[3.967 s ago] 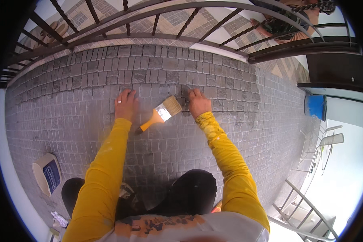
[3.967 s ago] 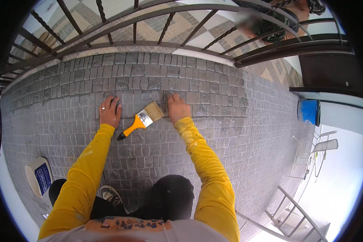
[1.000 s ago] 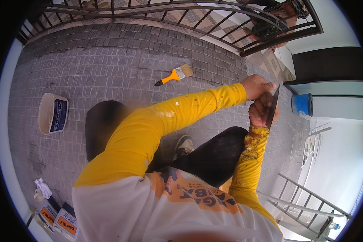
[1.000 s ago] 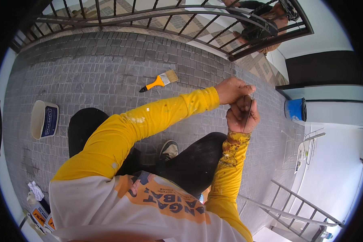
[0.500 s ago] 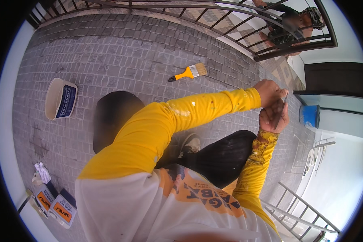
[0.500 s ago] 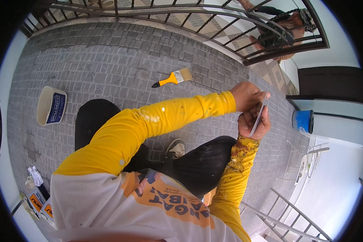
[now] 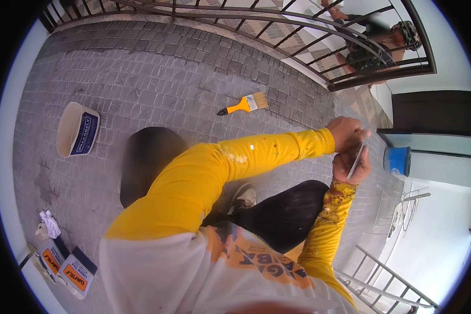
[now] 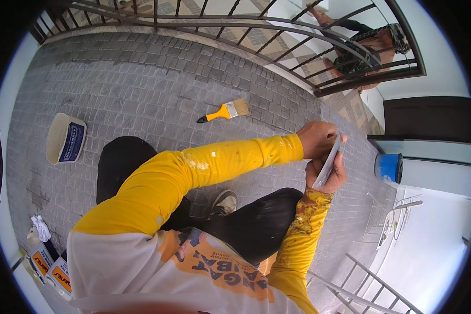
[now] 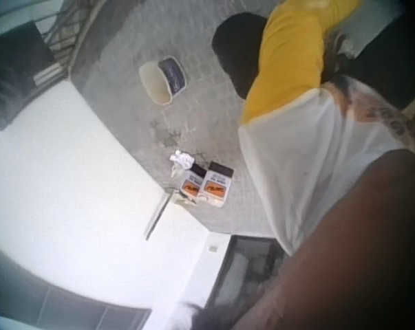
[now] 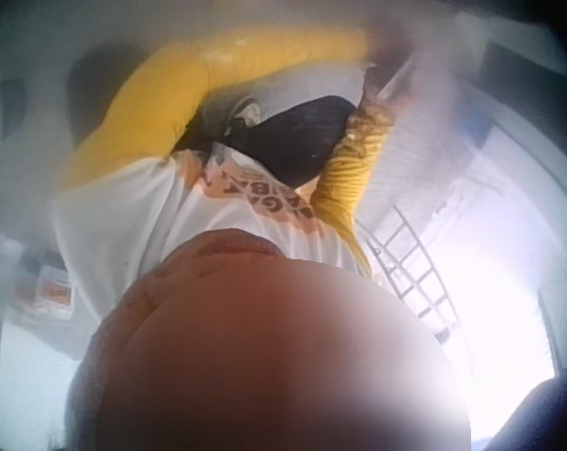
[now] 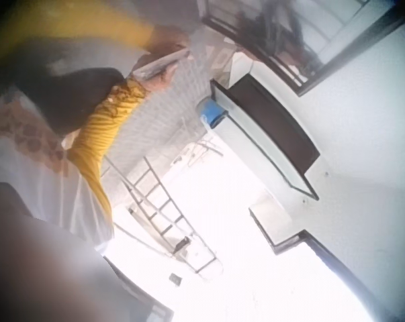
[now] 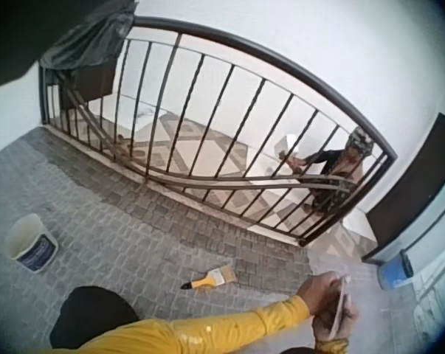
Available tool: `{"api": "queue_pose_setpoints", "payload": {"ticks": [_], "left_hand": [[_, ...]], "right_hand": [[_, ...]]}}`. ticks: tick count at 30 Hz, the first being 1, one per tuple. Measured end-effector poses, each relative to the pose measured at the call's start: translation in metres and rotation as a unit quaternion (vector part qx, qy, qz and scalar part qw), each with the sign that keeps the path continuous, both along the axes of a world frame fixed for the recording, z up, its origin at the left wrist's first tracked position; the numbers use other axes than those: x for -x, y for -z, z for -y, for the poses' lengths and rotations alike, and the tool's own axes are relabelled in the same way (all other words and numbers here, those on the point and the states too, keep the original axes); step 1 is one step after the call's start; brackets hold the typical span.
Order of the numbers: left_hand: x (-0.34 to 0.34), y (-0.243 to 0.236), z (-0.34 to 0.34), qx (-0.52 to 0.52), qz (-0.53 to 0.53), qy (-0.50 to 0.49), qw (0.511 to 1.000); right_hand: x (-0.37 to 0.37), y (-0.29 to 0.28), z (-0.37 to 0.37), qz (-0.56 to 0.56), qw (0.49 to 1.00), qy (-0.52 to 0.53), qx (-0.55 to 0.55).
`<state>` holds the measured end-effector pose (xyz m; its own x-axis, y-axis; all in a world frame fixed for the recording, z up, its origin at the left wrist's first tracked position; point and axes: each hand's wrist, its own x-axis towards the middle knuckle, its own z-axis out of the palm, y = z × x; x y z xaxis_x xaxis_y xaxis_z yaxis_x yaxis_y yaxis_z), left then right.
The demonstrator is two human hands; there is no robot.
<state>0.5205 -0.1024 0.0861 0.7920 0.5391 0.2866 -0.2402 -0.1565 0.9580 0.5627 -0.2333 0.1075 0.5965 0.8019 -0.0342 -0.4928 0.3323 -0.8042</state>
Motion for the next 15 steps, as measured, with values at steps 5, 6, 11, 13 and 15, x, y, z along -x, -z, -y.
{"api": "queue_pose_setpoints", "payload": {"ticks": [5, 6, 11, 13, 15], "left_hand": [[-0.005, 0.005, -0.002, -0.068, 0.018, 0.03, 0.997], [-0.006, 0.006, -0.001, -0.099, 0.021, 0.017, 0.995], [-0.01, 0.01, -0.002, -0.023, 0.096, 0.019, 0.995], [-0.01, 0.012, -0.004, -0.07, 0.063, 0.019, 0.995], [-0.01, 0.012, -0.004, -0.108, 0.025, 0.015, 0.994]], "right_hand": [[-0.004, 0.001, 0.001, -0.039, 0.996, -0.066, -0.034], [-0.006, 0.002, 0.002, -0.067, 0.985, -0.137, -0.078], [-0.008, 0.004, 0.005, -0.086, 0.993, -0.057, -0.054], [-0.005, 0.003, 0.003, -0.092, 0.993, -0.058, -0.05], [0.001, -0.001, 0.0, -0.075, 0.996, -0.034, -0.041]]}}
